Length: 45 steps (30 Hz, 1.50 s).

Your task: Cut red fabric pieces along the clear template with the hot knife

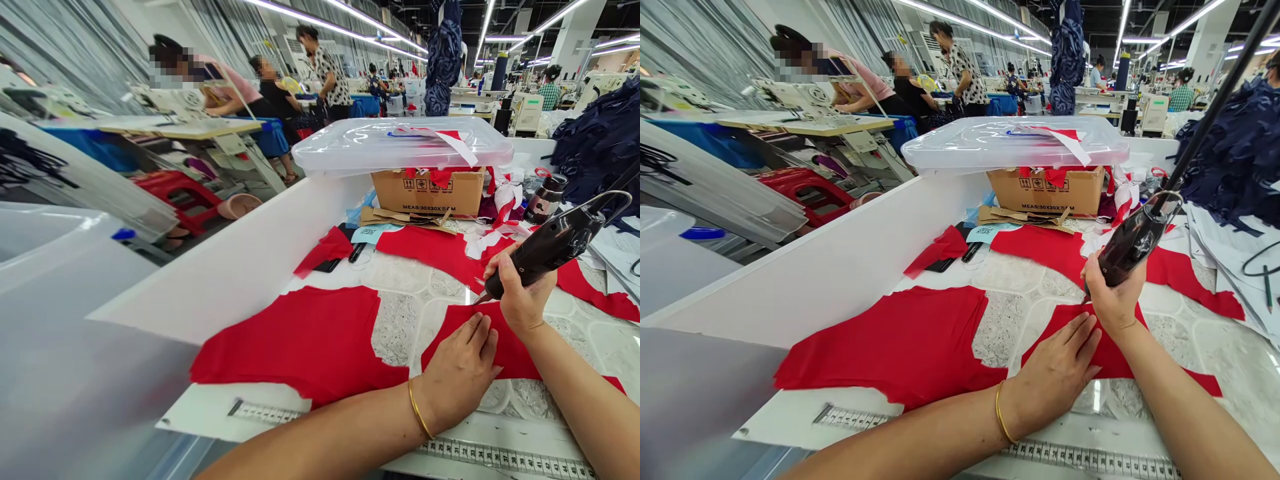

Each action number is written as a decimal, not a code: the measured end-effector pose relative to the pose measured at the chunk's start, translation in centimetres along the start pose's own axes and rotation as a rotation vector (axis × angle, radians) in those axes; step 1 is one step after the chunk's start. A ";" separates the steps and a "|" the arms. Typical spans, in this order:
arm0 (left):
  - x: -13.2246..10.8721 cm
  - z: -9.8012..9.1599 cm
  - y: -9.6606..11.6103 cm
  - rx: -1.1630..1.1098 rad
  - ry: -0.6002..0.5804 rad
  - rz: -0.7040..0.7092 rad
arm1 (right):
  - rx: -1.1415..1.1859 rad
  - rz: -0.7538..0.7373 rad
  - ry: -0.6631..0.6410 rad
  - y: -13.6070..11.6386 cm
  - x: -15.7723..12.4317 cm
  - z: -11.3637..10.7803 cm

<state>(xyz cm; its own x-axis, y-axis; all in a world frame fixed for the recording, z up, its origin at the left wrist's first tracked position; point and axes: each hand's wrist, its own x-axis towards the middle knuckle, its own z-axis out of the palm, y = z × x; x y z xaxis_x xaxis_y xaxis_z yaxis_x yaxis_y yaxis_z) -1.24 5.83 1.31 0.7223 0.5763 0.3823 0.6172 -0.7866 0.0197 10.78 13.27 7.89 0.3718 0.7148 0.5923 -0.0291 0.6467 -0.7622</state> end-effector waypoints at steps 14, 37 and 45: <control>0.2 -0.7 -0.1 0.062 0.023 0.043 | -0.009 -0.043 0.084 -0.4 1.0 -2.1; 0.1 -0.6 -0.2 0.090 0.074 0.056 | -0.037 -0.069 0.220 -0.6 2.3 -4.2; 0.0 -0.4 -0.1 0.073 0.078 0.057 | -0.111 -0.034 0.188 -0.4 2.1 -3.9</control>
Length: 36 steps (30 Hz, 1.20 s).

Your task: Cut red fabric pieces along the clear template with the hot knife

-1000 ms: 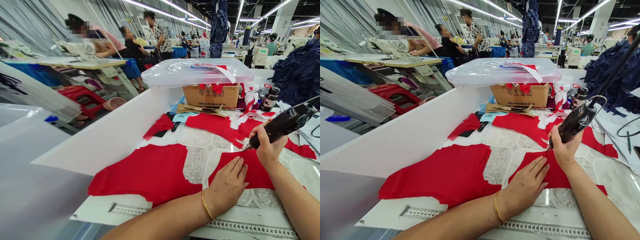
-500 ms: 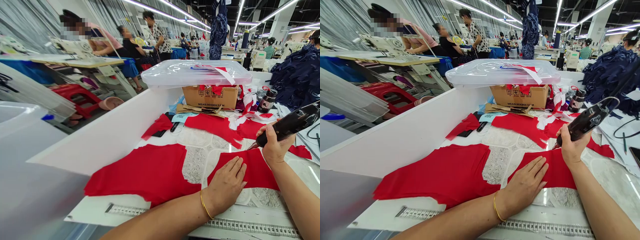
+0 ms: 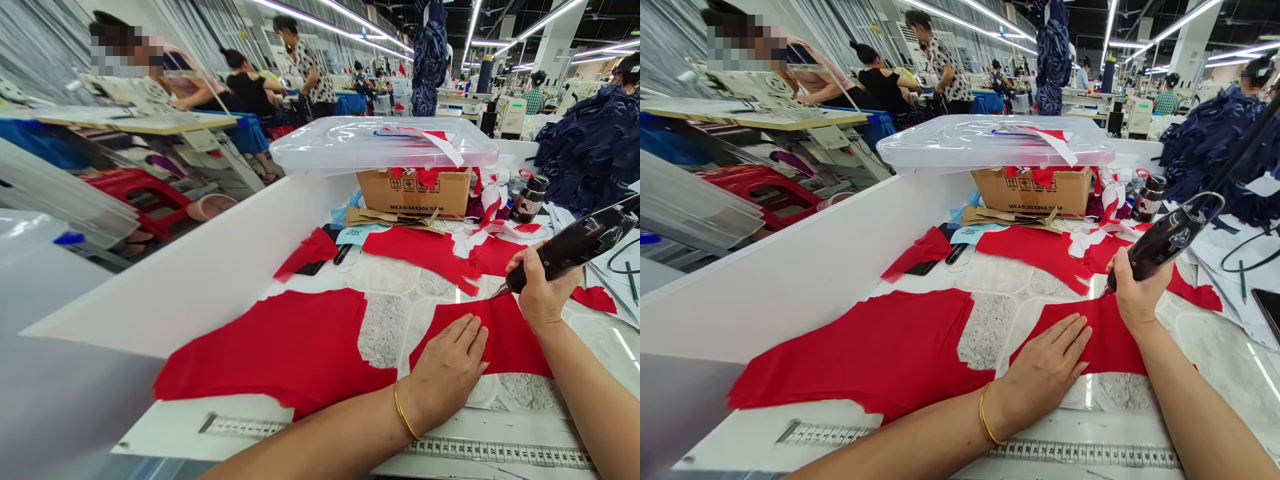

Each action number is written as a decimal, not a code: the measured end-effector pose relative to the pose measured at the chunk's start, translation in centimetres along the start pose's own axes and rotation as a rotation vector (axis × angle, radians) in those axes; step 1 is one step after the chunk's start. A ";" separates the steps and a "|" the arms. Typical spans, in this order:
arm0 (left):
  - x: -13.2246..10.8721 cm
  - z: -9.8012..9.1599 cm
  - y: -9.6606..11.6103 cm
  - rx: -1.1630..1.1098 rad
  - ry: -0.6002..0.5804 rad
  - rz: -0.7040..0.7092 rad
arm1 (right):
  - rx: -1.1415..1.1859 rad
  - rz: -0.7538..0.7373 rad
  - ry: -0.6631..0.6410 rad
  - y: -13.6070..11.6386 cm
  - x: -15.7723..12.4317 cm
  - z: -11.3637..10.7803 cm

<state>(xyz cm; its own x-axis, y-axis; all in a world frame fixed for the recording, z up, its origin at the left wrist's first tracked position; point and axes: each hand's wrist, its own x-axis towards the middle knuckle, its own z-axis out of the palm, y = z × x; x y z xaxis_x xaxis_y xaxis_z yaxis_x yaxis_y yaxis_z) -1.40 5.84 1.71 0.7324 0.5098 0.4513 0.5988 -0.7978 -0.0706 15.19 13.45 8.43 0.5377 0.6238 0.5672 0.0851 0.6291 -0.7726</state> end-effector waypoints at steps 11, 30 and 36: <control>0.0 -0.1 -0.2 -0.009 0.009 -0.002 | 0.028 -0.041 0.122 -0.3 1.3 -0.9; 0.7 -1.4 -2.2 -0.264 -0.027 -0.131 | 0.015 -0.002 0.045 -2.7 0.1 -1.1; 1.2 -1.9 -3.2 -0.359 -0.040 -0.183 | 0.129 0.158 -0.207 -6.1 -4.4 -0.6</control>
<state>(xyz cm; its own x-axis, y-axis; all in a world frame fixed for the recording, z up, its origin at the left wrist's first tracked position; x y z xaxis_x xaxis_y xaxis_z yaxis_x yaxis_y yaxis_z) -3.05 8.34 4.16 0.6401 0.6606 0.3923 0.5744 -0.7506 0.3267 12.80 6.59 10.49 0.3524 0.7915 0.4993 -0.1002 0.5624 -0.8208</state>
